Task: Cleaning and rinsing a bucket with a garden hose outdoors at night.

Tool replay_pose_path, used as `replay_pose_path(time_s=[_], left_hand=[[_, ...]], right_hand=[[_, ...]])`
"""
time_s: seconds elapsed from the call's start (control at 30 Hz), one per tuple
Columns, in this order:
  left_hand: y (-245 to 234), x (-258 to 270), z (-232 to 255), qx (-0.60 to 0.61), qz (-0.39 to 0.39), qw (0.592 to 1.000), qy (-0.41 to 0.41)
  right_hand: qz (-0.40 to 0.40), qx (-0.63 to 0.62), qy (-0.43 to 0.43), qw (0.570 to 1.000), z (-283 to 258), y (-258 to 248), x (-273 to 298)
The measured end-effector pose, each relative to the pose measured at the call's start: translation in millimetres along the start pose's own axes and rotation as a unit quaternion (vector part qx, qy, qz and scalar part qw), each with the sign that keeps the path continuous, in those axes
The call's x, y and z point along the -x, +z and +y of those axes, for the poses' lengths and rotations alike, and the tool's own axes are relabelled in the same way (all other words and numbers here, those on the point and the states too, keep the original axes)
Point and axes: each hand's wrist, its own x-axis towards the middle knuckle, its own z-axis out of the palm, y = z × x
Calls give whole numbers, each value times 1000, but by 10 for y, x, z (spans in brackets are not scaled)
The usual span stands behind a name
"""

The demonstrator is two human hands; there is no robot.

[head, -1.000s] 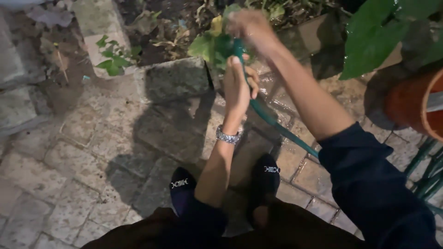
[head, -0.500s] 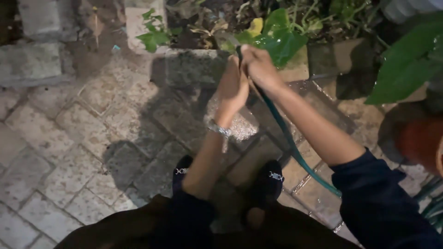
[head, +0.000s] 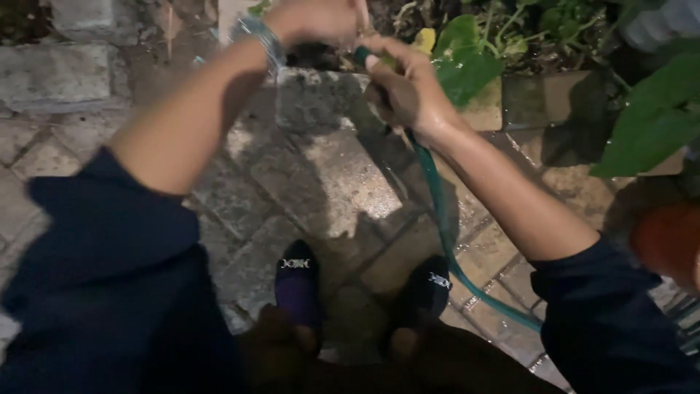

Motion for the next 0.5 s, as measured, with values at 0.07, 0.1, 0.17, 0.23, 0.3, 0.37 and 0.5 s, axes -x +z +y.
replay_pose_path(time_s=[0.07,0.1,0.17,0.23,0.3,0.37,0.5], left_hand=[[96,137,-3,-148,-51,984,81],[175,162,-149,-151,-52,984,81],[376,222,-456,-148,1,971,185],[488,324,-439,-223,52,960,159],[504,464,-249,-294,105,941,129],[388,665,97,-272,86,933,217],[424,515,-159,-270,212,910,232]], right_hand=[[42,-11,128,991,-164,203,-4],[42,-13,126,991,-160,216,-13],[39,20,137,990,-139,237,-14],[31,51,111,992,-91,228,-33],[20,83,85,993,-49,227,-40],[-1,55,51,997,1,256,-43],[-29,151,-14,988,-48,316,-36]])
